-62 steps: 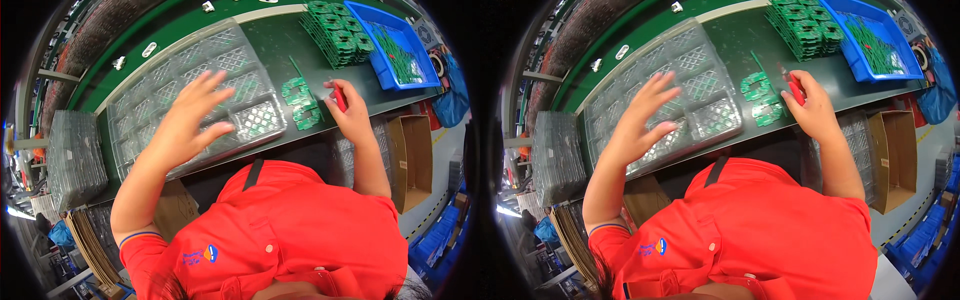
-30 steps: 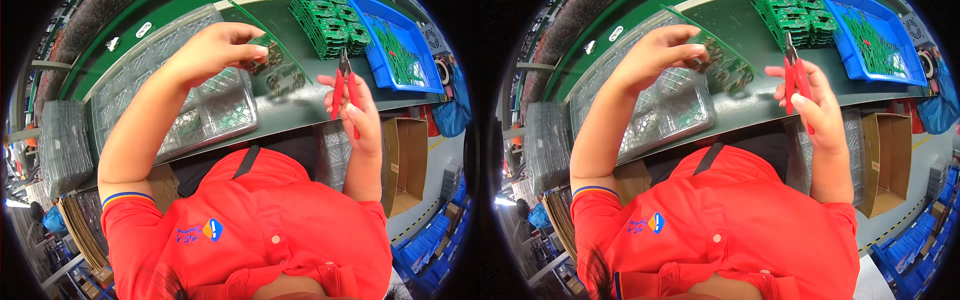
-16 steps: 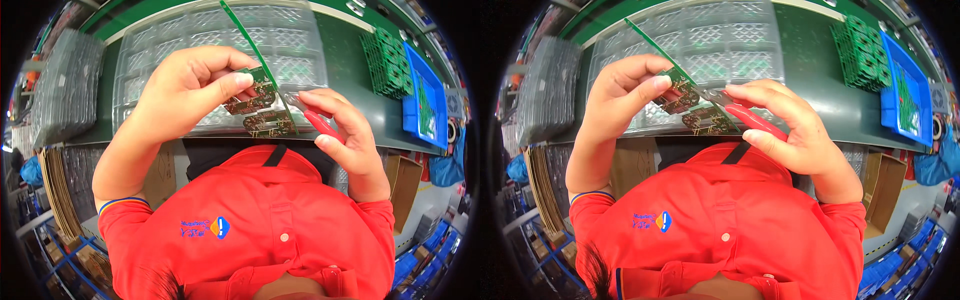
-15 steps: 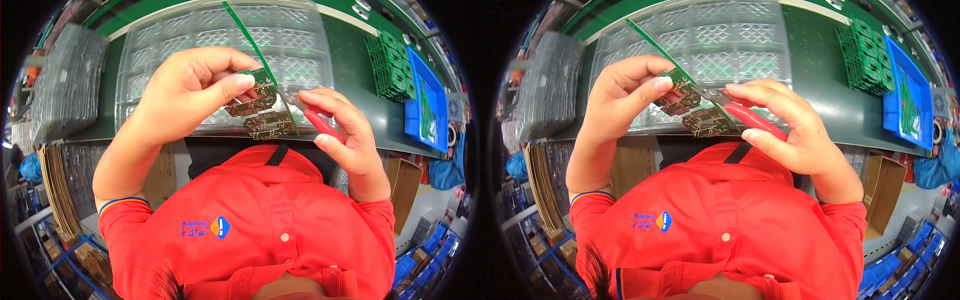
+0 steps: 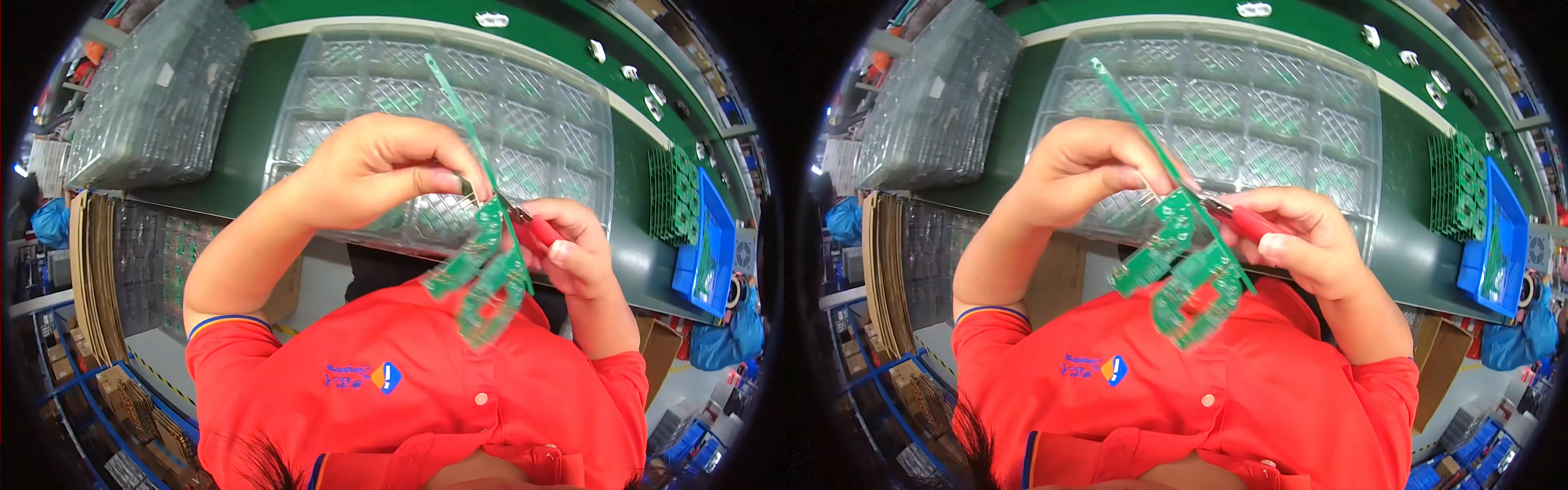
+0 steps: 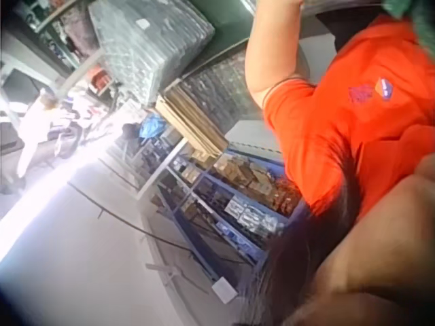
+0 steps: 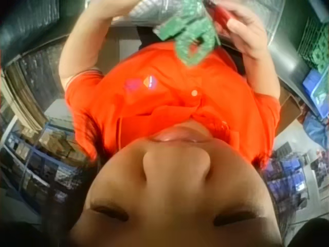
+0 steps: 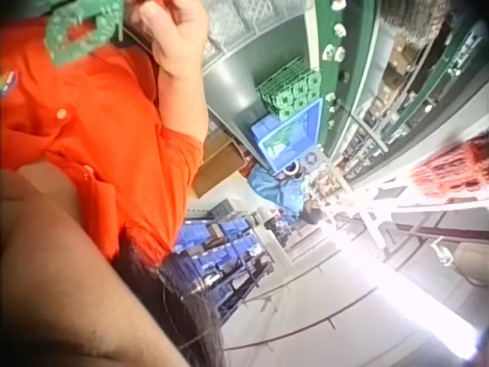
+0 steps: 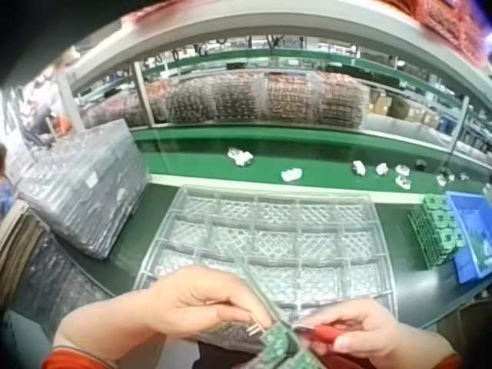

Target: The recorder is assembling and trimming printed circuit boards (PCBs) using wire cutters at a production line.

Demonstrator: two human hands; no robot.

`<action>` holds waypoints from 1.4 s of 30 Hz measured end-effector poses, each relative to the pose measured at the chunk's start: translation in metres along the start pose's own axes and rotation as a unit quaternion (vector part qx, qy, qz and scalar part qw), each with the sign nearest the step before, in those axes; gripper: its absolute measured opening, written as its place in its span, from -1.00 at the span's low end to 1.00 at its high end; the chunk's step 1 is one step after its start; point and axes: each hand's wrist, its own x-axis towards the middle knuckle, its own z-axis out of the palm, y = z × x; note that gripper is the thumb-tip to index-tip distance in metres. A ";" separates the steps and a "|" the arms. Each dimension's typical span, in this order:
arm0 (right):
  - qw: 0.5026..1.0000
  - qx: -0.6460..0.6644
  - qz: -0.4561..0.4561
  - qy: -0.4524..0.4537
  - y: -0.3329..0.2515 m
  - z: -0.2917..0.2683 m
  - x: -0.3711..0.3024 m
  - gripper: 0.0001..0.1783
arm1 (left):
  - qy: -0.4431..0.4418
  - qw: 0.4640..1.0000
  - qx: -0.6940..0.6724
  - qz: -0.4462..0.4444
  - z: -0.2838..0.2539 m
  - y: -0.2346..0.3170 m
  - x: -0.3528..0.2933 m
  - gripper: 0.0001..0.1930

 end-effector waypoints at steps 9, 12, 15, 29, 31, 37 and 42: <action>0.980 -0.139 -0.096 0.108 -0.011 0.012 0.014 -0.49 | 0.182 0.823 0.510 -0.171 -0.175 -0.057 0.009 -0.82; 0.964 -0.194 -0.124 0.131 -0.015 0.015 0.016 -0.52 | 0.114 0.778 0.578 -0.217 -0.170 -0.066 0.020 -0.82; 0.931 -0.305 -0.144 0.143 -0.018 0.011 0.020 -0.55 | 0.138 0.876 0.450 -0.106 -0.124 -0.040 0.035 -0.80; 0.788 -0.525 -0.256 0.197 -0.017 0.010 0.024 -0.52 | 0.149 0.770 0.593 -0.179 -0.115 -0.021 0.020 -0.81; 0.853 -0.447 -0.208 0.171 -0.020 0.011 0.022 -0.52 | 0.106 0.780 0.579 -0.213 -0.140 -0.035 -0.004 -0.83; 0.902 -0.366 -0.174 0.152 -0.012 0.007 0.027 -0.54 | 0.123 0.841 0.510 -0.136 -0.093 -0.037 0.004 -0.77; 0.910 -0.335 -0.181 0.165 -0.011 0.012 0.029 -0.54 | 0.004 0.967 0.205 -0.153 -0.001 0.002 0.026 -0.76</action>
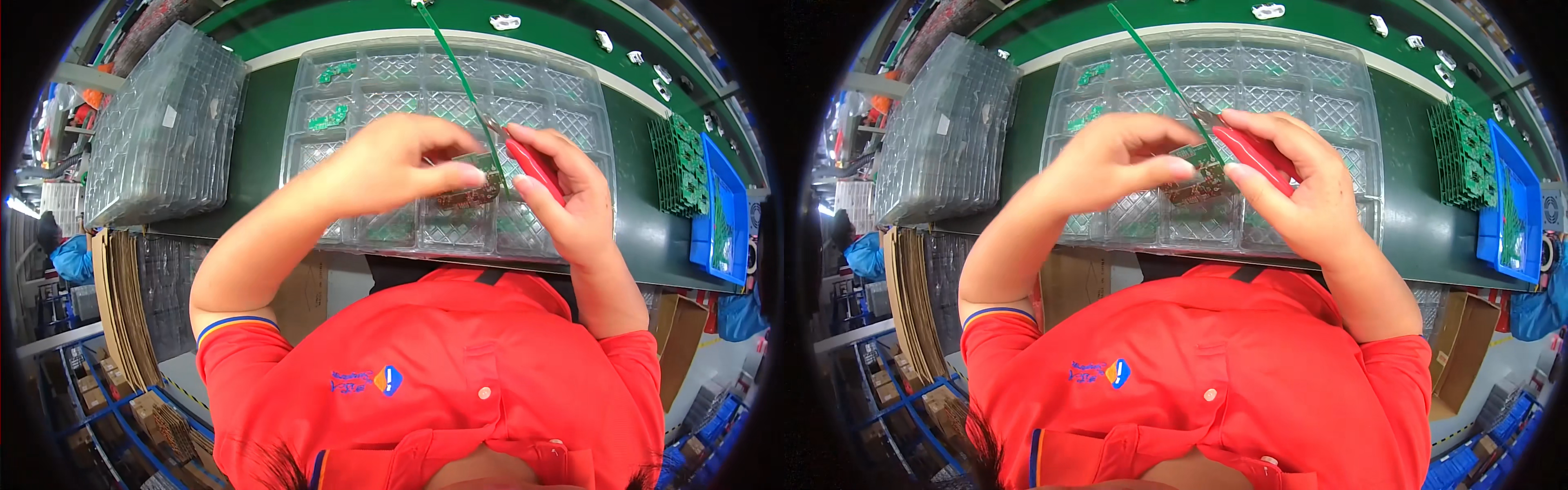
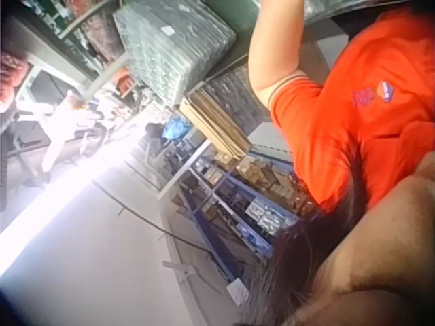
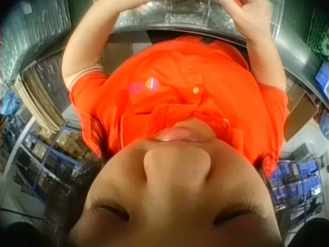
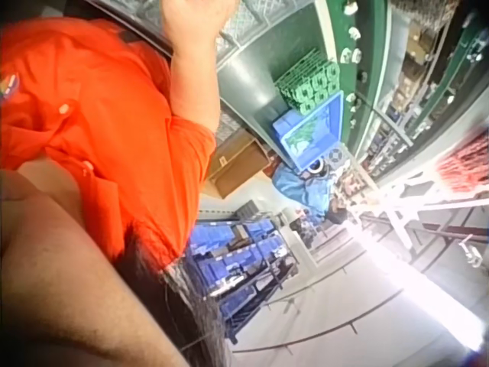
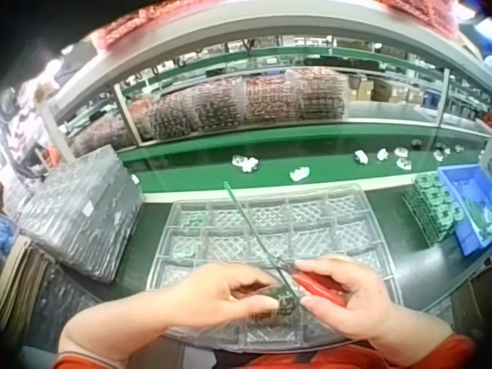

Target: The recorder is assembling and trimming printed circuit boards (PCBs) using wire cutters at a production line.

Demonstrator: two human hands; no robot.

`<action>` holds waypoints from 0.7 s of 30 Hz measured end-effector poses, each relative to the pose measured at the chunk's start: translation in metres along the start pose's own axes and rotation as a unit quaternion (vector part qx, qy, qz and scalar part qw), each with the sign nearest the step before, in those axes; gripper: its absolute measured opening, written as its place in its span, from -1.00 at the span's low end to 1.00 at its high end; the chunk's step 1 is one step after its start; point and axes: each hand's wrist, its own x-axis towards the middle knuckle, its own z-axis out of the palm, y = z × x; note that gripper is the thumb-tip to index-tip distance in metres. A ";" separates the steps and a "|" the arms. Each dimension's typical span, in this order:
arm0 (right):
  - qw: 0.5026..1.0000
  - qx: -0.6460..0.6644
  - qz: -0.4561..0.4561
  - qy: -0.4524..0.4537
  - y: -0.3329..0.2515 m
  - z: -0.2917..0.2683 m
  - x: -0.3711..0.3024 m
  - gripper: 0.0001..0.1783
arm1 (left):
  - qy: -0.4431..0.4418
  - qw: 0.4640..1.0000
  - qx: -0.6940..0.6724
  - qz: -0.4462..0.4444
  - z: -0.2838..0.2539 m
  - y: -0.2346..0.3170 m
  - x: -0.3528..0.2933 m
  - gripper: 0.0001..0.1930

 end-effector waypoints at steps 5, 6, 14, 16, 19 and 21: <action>0.990 -0.126 -0.049 -0.029 -0.007 -0.006 -0.004 -0.55 | 0.110 0.979 -0.161 -0.060 0.004 -0.012 0.005 -0.83; 0.991 -0.125 -0.048 -0.030 -0.004 -0.008 -0.006 -0.55 | 0.132 0.973 -0.185 -0.040 0.000 -0.015 0.005 -0.84; 0.906 0.369 0.161 -0.130 0.024 -0.008 -0.026 -0.47 | 0.030 0.944 -0.324 0.055 -0.008 -0.025 -0.010 -0.83; 0.909 0.360 0.172 -0.122 0.024 -0.002 -0.026 -0.41 | 0.047 0.945 -0.321 0.036 -0.013 -0.023 -0.017 -0.85; 0.857 0.433 0.235 -0.149 0.025 0.006 -0.029 -0.41 | 0.028 0.972 -0.231 0.014 -0.015 -0.035 -0.027 -0.90; 0.825 0.478 0.250 -0.167 0.028 0.013 -0.031 -0.42 | 0.027 0.974 -0.222 0.033 -0.014 -0.033 -0.028 -0.90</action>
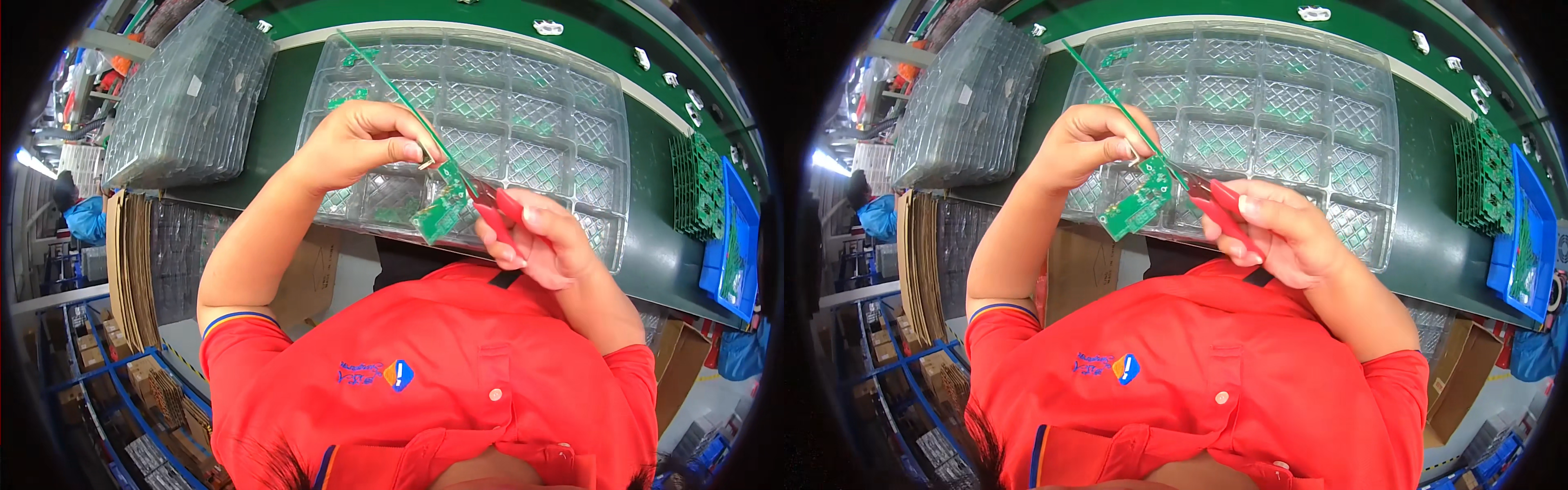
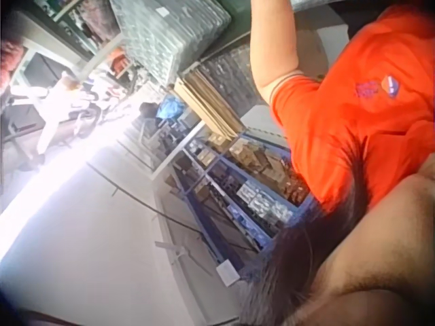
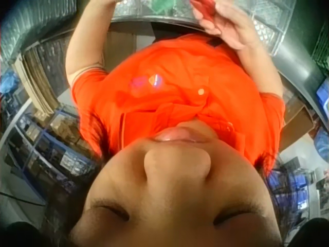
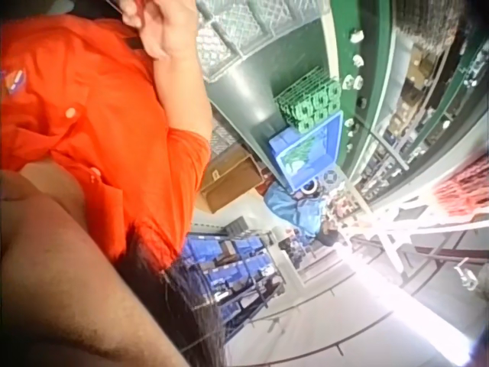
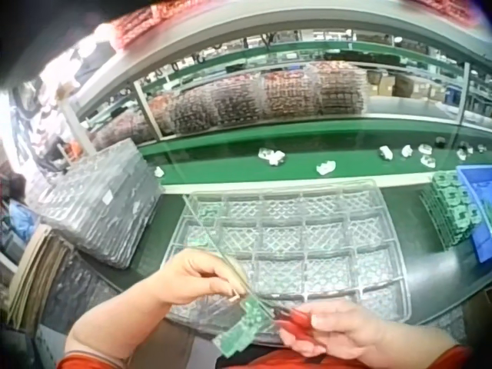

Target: The recorder is assembling and trimming printed circuit boards (PCBs) using wire cutters at a production line.

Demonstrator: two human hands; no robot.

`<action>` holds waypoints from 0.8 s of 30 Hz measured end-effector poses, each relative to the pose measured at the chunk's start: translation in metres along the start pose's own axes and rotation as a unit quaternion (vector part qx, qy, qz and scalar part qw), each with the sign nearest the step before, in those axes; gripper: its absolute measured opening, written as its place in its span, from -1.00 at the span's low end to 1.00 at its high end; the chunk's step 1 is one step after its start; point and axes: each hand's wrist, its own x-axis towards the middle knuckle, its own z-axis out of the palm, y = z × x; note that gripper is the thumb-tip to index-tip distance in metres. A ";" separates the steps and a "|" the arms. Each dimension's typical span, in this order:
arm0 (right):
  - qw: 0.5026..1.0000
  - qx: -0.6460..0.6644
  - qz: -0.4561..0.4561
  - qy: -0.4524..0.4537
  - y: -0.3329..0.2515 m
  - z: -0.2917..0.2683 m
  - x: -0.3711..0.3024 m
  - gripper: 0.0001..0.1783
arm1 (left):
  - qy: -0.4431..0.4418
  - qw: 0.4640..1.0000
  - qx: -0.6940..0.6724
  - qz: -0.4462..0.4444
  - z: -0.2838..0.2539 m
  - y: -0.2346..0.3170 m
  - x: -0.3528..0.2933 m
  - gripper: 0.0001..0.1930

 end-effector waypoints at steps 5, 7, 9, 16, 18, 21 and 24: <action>0.999 0.017 -0.027 0.005 0.005 0.000 -0.004 -0.45 | 0.089 0.990 0.103 0.035 -0.008 0.009 -0.003 -0.88; 0.999 -0.029 -0.034 0.020 0.004 -0.007 -0.012 -0.46 | 0.131 0.925 0.357 0.009 -0.034 0.015 -0.015 -0.82; 0.995 -0.079 -0.047 0.040 0.003 -0.009 -0.020 -0.47 | 0.169 0.867 0.457 -0.103 -0.057 0.008 -0.030 -0.84; 0.978 -0.185 -0.083 0.045 0.001 -0.005 -0.030 -0.52 | 0.057 0.779 0.606 -0.151 -0.060 -0.012 -0.037 -0.88; 0.976 -0.196 -0.088 0.035 0.000 -0.001 -0.035 -0.54 | 0.085 0.747 0.646 -0.133 -0.053 -0.012 -0.035 -0.87; 0.956 -0.262 -0.116 0.060 0.000 -0.001 -0.039 -0.56 | 0.125 0.811 0.561 -0.110 -0.023 0.004 -0.024 -0.85; 0.916 -0.346 -0.190 0.066 0.000 -0.010 -0.042 -0.55 | 0.095 0.946 0.284 -0.121 0.031 0.033 -0.009 -0.83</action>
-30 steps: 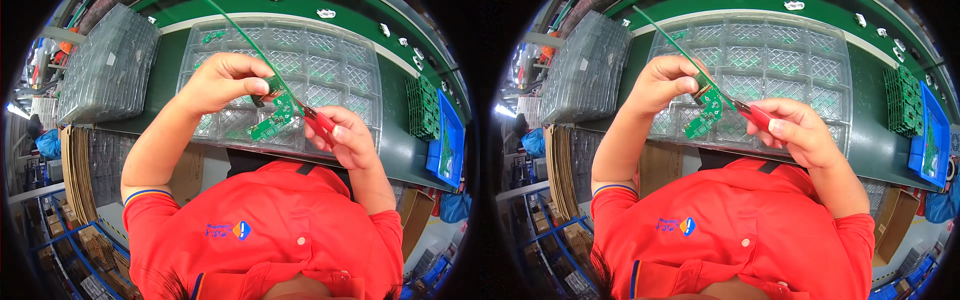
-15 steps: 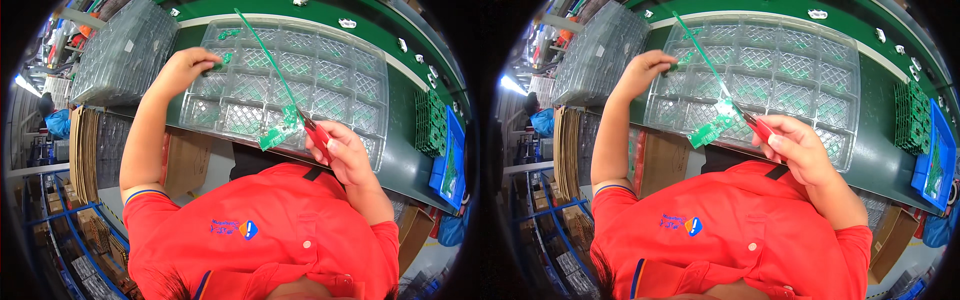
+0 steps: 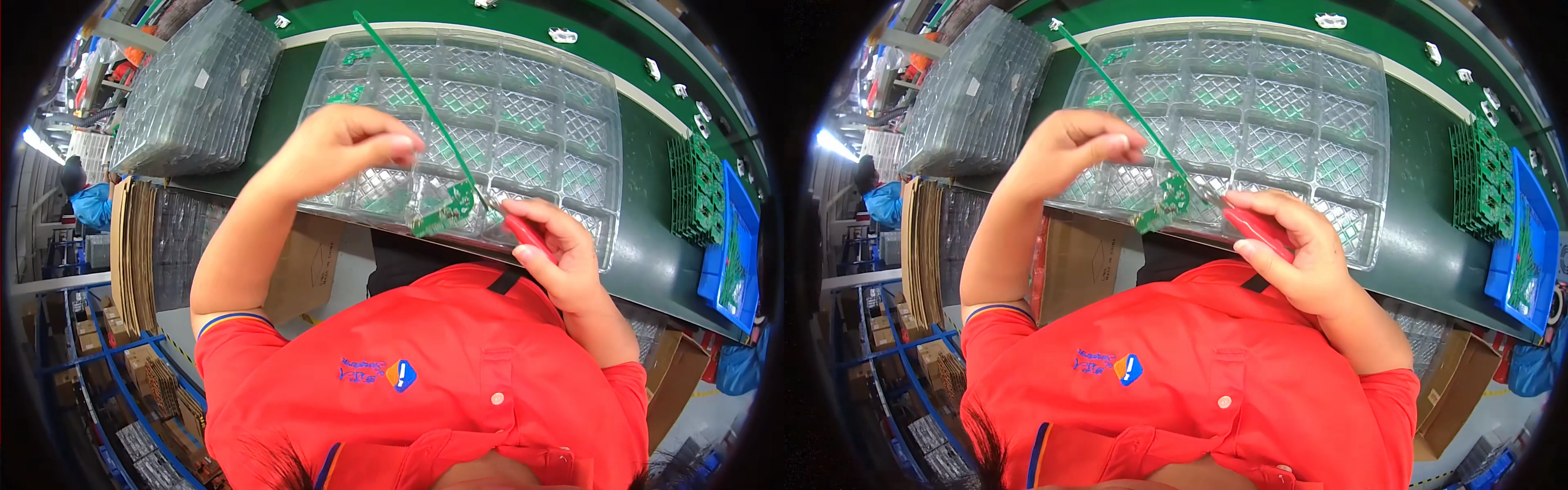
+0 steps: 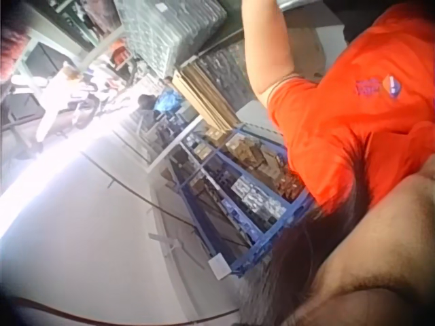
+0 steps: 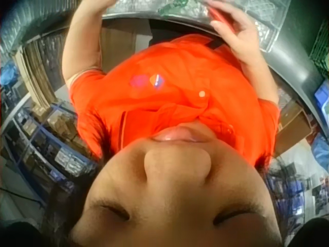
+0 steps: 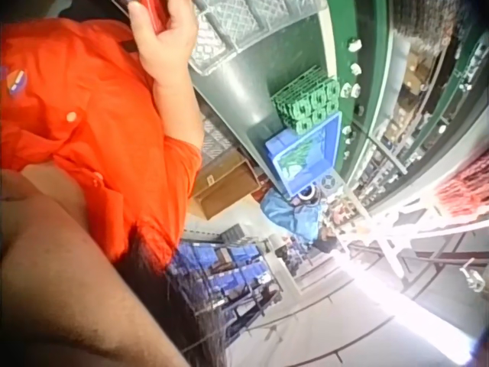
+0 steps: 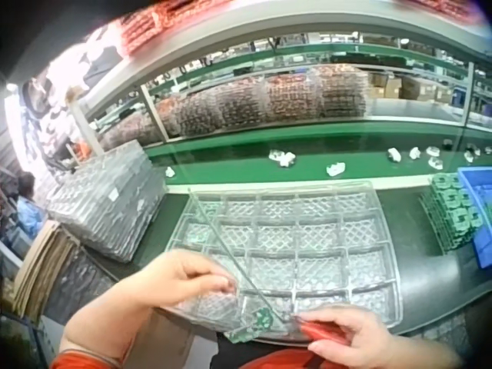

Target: The recorder is assembling and trimming printed circuit boards (PCBs) using wire cutters at a production line.

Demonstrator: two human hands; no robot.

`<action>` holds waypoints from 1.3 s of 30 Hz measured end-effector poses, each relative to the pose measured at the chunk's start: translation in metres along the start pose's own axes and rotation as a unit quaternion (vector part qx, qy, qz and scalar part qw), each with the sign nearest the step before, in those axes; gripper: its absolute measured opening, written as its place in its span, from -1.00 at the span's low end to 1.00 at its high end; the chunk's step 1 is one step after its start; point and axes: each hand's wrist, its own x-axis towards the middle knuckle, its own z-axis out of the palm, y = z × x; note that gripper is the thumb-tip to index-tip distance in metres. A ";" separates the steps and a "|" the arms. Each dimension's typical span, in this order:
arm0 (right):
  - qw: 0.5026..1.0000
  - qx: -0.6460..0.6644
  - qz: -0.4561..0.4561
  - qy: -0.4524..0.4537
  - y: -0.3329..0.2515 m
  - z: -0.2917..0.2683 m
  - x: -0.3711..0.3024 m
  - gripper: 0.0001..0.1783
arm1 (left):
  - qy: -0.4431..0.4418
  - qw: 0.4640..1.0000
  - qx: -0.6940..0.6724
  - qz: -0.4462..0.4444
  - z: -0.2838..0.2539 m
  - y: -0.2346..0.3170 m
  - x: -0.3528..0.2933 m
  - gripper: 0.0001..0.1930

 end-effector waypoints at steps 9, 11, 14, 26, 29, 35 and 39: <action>0.878 -0.404 -0.236 0.101 0.003 0.000 0.000 -0.45 | -0.094 0.969 -0.190 -0.127 0.047 0.031 0.004 -0.83; 0.869 -0.422 -0.237 0.104 0.003 -0.001 -0.002 -0.45 | -0.082 0.963 -0.200 -0.163 0.051 0.032 0.005 -0.79; 0.869 -0.418 -0.241 0.106 0.002 -0.006 -0.004 -0.44 | 0.018 0.998 -0.051 -0.033 0.040 0.018 0.004 -0.79; 0.896 -0.370 -0.221 0.111 0.000 -0.033 -0.007 -0.53 | -0.079 0.925 0.362 -0.090 -0.029 -0.064 -0.042 -0.81; 0.886 -0.383 -0.219 0.142 -0.007 -0.047 -0.018 -0.49 | -0.089 0.897 0.411 -0.140 -0.017 -0.060 -0.043 -0.81; 0.756 -0.520 -0.188 0.350 -0.040 -0.141 -0.090 -0.55 | 0.004 0.931 0.354 -0.093 -0.015 -0.034 -0.043 -0.72; 0.606 -0.587 -0.052 0.535 -0.059 -0.201 -0.180 -0.64 | 0.042 0.952 0.303 -0.020 0.000 0.001 -0.009 -0.78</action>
